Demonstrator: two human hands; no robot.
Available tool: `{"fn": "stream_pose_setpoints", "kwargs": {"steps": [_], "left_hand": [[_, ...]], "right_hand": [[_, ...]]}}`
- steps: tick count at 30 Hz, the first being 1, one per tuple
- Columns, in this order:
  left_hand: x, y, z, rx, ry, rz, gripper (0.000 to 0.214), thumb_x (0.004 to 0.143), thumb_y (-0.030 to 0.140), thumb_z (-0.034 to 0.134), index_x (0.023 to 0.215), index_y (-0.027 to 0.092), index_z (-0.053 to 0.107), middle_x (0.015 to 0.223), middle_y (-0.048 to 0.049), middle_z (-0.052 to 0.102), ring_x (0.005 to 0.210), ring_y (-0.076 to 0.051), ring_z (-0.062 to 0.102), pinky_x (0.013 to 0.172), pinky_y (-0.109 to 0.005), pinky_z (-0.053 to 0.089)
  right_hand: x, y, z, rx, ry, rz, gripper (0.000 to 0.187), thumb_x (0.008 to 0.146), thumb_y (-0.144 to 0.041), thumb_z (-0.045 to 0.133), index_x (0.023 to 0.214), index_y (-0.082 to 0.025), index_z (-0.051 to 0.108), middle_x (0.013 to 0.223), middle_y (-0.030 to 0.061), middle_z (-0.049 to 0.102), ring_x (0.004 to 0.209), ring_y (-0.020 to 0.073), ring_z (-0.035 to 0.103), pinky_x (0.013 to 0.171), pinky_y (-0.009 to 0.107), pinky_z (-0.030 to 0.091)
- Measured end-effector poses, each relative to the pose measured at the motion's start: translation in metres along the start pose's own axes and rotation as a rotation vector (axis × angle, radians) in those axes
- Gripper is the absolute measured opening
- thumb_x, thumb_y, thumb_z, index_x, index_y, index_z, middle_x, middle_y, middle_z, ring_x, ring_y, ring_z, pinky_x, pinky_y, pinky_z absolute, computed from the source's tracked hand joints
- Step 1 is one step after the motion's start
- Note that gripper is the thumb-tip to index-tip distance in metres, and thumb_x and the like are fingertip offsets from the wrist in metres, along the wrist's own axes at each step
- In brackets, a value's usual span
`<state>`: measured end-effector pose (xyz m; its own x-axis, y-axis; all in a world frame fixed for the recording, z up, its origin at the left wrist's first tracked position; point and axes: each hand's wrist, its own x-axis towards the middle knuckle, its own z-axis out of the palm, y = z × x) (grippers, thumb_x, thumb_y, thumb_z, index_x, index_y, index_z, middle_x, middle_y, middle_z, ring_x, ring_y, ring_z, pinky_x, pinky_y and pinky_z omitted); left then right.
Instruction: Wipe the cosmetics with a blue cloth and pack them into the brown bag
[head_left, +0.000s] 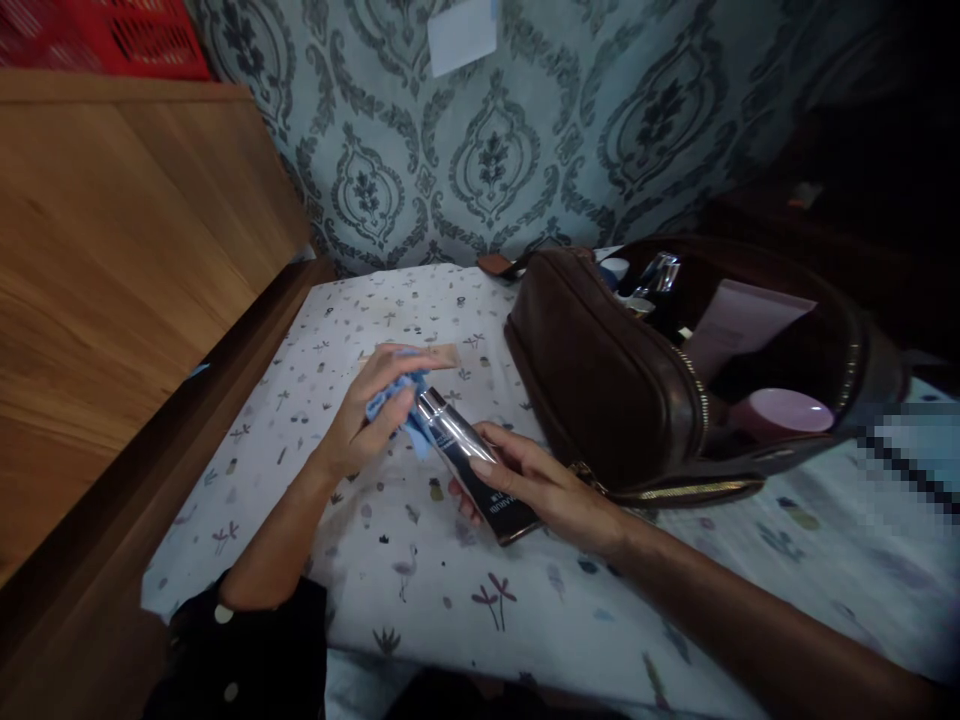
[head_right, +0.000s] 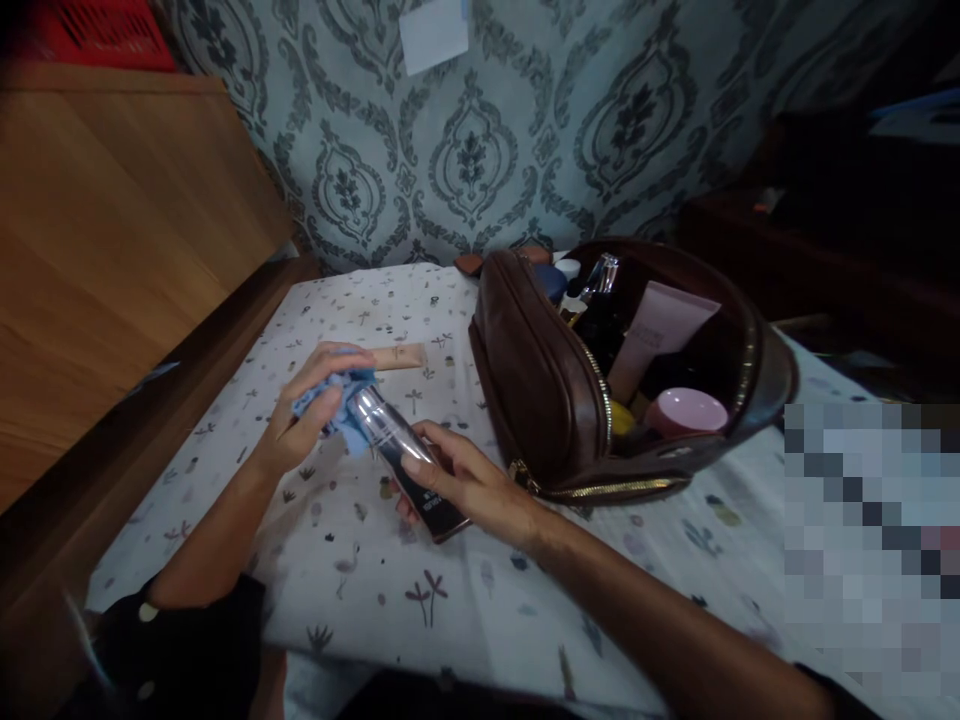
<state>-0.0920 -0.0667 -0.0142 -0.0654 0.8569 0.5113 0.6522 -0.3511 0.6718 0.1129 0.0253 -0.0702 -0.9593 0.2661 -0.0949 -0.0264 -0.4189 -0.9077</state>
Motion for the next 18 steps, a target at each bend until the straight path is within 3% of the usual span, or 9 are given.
{"fn": "stream_pose_setpoints", "kwargs": {"steps": [3,5,10,13,16,18], "left_hand": [[0.000,-0.002,-0.006,-0.033,-0.230,0.019,0.035,0.099,0.039,0.052,0.126,0.024,0.065,0.135,-0.0114,0.060,0.131,-0.030,0.051,0.110,-0.045,0.040],[0.000,-0.005,-0.011,-0.097,-0.288,-0.048,0.034,0.097,0.036,0.057,0.127,0.024,0.065,0.130,-0.0104,0.064,0.125,-0.028,0.057,0.104,-0.041,0.045],[0.002,-0.008,-0.012,-0.135,-0.221,-0.224,0.032,0.092,0.042,0.065,0.113,0.018,0.069,0.108,-0.0078,0.070,0.094,-0.020,0.065,0.080,-0.028,0.051],[0.001,-0.007,-0.007,-0.162,-0.206,-0.336,0.037,0.090,0.052,0.064,0.094,0.015,0.069,0.080,-0.0016,0.062,0.067,-0.014,0.055,0.060,-0.024,0.044],[0.000,-0.006,-0.005,-0.172,-0.199,-0.380,0.040,0.090,0.054,0.064,0.079,0.015,0.065,0.067,0.0020,0.051,0.061,-0.012,0.047,0.056,-0.024,0.038],[0.000,-0.007,-0.006,-0.175,-0.206,-0.393,0.039,0.090,0.052,0.064,0.080,0.015,0.065,0.066,0.0024,0.049,0.061,-0.011,0.046,0.056,-0.024,0.037]], "right_hand": [[0.001,0.000,-0.001,0.099,-0.032,0.040,0.044,0.082,-0.054,0.075,0.105,-0.022,0.054,0.085,0.0025,0.070,0.069,0.0148,0.068,0.063,0.029,0.055],[0.000,-0.001,-0.002,0.101,-0.040,0.059,0.046,0.082,-0.054,0.075,0.106,-0.022,0.055,0.086,0.0033,0.071,0.070,0.0152,0.068,0.063,0.029,0.055],[-0.002,-0.005,-0.001,-0.090,0.007,0.021,0.041,0.085,-0.054,0.071,0.104,-0.021,0.055,0.082,0.0004,0.066,0.066,0.0120,0.062,0.056,0.024,0.048],[-0.002,-0.004,0.000,-0.181,0.015,0.030,0.044,0.084,-0.057,0.071,0.101,-0.021,0.053,0.074,-0.0029,0.061,0.058,0.0098,0.055,0.048,0.020,0.038],[-0.001,-0.002,0.000,-0.235,0.014,0.004,0.047,0.082,-0.058,0.073,0.100,-0.020,0.053,0.070,-0.0033,0.059,0.059,0.0106,0.054,0.047,0.020,0.036],[-0.001,-0.001,0.000,-0.239,0.024,0.003,0.046,0.081,-0.057,0.074,0.101,-0.020,0.054,0.069,-0.0031,0.060,0.058,0.0108,0.055,0.045,0.020,0.036]]}}
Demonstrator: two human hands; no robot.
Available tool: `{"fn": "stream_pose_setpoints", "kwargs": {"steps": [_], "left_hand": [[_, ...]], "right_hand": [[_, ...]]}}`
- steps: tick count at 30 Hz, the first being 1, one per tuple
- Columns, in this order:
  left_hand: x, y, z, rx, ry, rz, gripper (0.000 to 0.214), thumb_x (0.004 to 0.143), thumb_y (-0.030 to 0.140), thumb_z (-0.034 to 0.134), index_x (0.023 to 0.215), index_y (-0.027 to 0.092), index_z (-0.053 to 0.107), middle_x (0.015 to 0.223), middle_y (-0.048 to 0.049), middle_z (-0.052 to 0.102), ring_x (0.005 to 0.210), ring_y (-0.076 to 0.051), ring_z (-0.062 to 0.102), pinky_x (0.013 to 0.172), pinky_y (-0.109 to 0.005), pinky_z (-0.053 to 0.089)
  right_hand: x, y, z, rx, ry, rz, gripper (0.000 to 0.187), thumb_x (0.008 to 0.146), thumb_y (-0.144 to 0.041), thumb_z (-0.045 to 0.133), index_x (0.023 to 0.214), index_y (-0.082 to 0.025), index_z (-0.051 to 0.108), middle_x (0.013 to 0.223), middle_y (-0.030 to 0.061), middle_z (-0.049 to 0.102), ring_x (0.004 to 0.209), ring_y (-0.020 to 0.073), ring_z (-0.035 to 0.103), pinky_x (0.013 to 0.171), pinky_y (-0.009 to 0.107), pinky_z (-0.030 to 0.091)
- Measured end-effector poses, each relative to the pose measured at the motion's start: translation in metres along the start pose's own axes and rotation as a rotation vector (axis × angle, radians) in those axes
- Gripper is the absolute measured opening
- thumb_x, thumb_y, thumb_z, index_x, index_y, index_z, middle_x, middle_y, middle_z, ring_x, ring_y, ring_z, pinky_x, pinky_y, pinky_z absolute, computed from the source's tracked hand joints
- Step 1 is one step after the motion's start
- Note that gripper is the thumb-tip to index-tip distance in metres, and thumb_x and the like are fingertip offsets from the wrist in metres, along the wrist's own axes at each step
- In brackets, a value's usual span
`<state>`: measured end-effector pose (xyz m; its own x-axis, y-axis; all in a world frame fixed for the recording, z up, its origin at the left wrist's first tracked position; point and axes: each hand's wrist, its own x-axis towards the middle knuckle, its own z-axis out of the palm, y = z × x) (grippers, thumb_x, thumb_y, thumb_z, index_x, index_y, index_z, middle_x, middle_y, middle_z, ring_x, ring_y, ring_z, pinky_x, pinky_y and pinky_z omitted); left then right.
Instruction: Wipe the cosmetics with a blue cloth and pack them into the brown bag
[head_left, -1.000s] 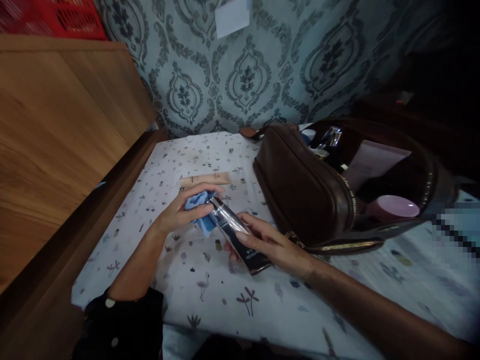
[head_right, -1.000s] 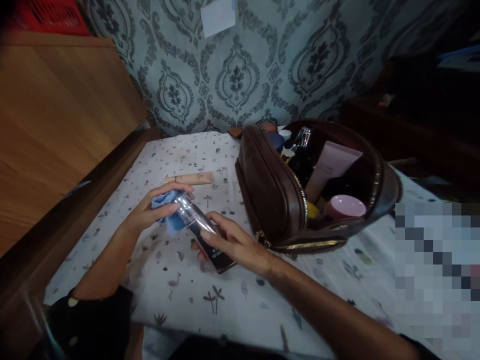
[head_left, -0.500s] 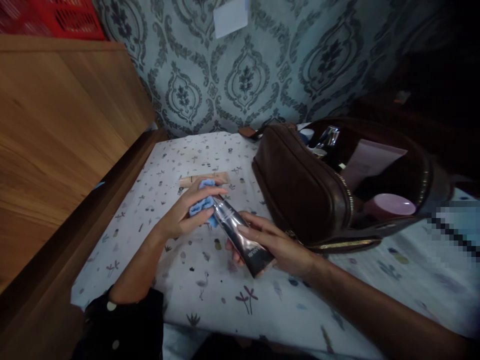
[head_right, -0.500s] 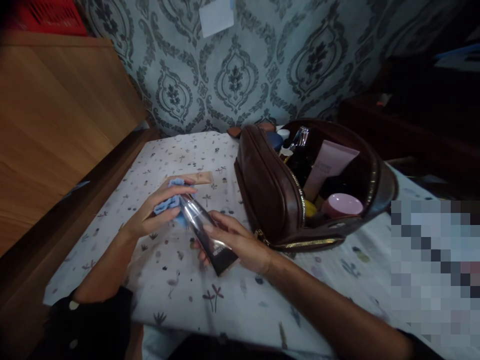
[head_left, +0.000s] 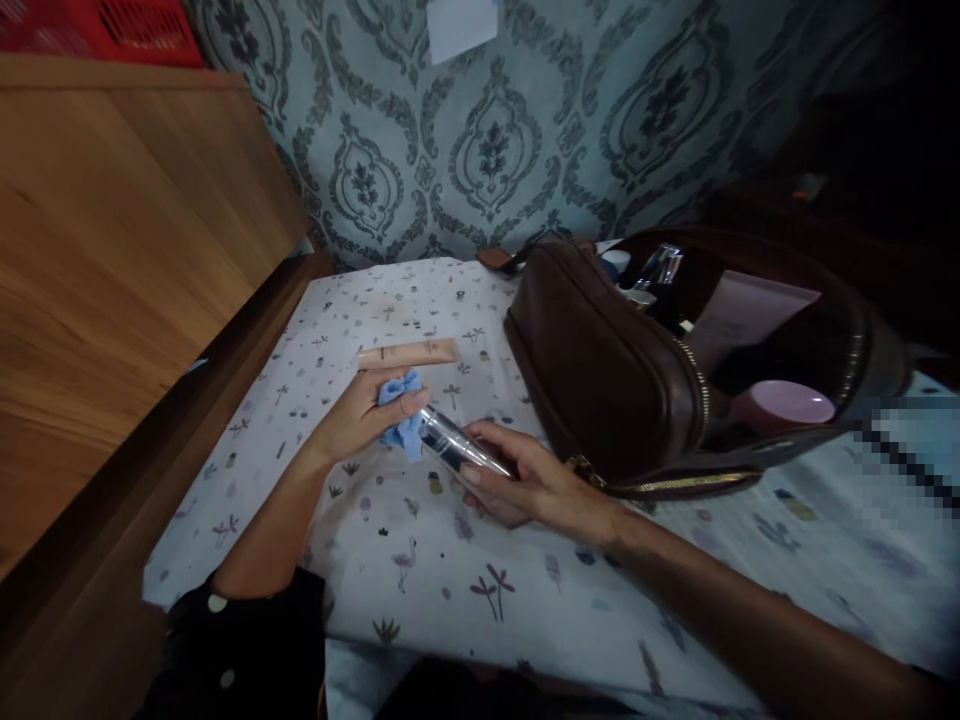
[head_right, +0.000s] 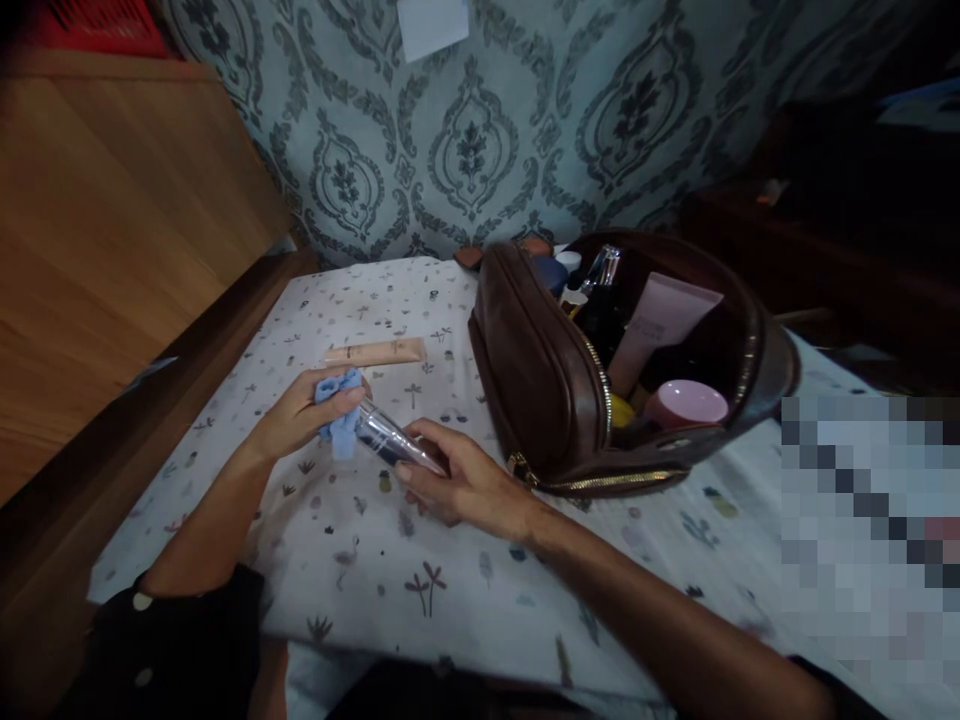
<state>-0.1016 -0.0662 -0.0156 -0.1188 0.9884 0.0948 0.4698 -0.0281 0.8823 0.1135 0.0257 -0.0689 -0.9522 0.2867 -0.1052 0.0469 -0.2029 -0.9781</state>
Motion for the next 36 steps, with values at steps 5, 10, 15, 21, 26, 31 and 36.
{"fn": "stream_pose_setpoints", "kwargs": {"steps": [5,10,15,21,26,31,36], "left_hand": [[0.001,-0.005,-0.014,-0.049,-0.095,0.111,0.028,0.086,0.039,0.073,0.106,0.019,0.072,0.104,-0.0065,0.069,0.090,-0.019,0.064,0.078,-0.028,0.051],[0.001,-0.004,-0.006,-0.224,-0.103,0.130,0.034,0.083,0.041,0.076,0.111,0.021,0.073,0.117,-0.0100,0.071,0.106,-0.025,0.066,0.089,-0.033,0.052],[0.004,-0.006,0.024,-0.258,0.156,0.028,0.031,0.079,0.048,0.077,0.088,0.018,0.072,0.089,-0.0038,0.070,0.078,-0.017,0.062,0.071,-0.027,0.050],[0.002,-0.009,0.036,-0.338,0.233,0.055,0.031,0.078,0.048,0.077,0.083,0.018,0.071,0.082,-0.0026,0.069,0.074,-0.017,0.061,0.068,-0.026,0.048],[-0.003,-0.003,0.040,-0.325,0.307,0.094,0.033,0.079,0.051,0.073,0.083,0.019,0.071,0.083,-0.0031,0.069,0.077,-0.018,0.062,0.068,-0.026,0.050],[-0.003,0.003,0.048,-0.284,0.403,0.097,0.038,0.076,0.056,0.075,0.082,0.019,0.070,0.084,-0.0030,0.069,0.083,-0.017,0.064,0.073,-0.021,0.053],[-0.006,0.028,0.071,-0.560,0.449,-0.125,0.054,0.077,0.063,0.073,0.119,0.031,0.062,0.090,0.0030,0.065,0.058,-0.010,0.057,0.042,-0.017,0.045]], "right_hand": [[-0.001,-0.003,-0.003,0.181,-0.031,0.072,0.044,0.083,-0.056,0.074,0.099,-0.017,0.060,0.074,0.0009,0.068,0.062,0.0133,0.066,0.052,0.022,0.049],[-0.001,-0.004,-0.003,0.312,-0.029,0.079,0.044,0.078,-0.052,0.080,0.095,-0.015,0.065,0.078,0.0017,0.068,0.066,0.0156,0.071,0.054,0.022,0.053],[0.002,0.004,-0.002,0.401,-0.063,0.049,0.040,0.080,-0.048,0.080,0.093,-0.014,0.065,0.077,0.0017,0.071,0.064,0.0134,0.071,0.054,0.020,0.054],[0.007,0.024,0.002,0.684,-0.215,0.055,0.044,0.078,-0.052,0.080,0.083,-0.012,0.062,0.075,0.0057,0.074,0.061,0.0151,0.072,0.060,0.025,0.058],[0.010,0.033,0.003,0.756,-0.299,0.031,0.051,0.075,-0.057,0.080,0.082,-0.009,0.063,0.077,0.0080,0.074,0.062,0.0156,0.071,0.056,0.023,0.054],[0.015,0.036,0.002,0.766,-0.368,0.021,0.061,0.066,-0.061,0.084,0.090,-0.008,0.065,0.080,0.0088,0.074,0.065,0.0179,0.071,0.058,0.026,0.053],[0.014,0.029,0.005,0.761,-0.390,-0.098,0.056,0.065,-0.058,0.086,0.077,-0.013,0.056,0.074,0.0052,0.071,0.070,0.0179,0.071,0.074,0.030,0.053]]}}
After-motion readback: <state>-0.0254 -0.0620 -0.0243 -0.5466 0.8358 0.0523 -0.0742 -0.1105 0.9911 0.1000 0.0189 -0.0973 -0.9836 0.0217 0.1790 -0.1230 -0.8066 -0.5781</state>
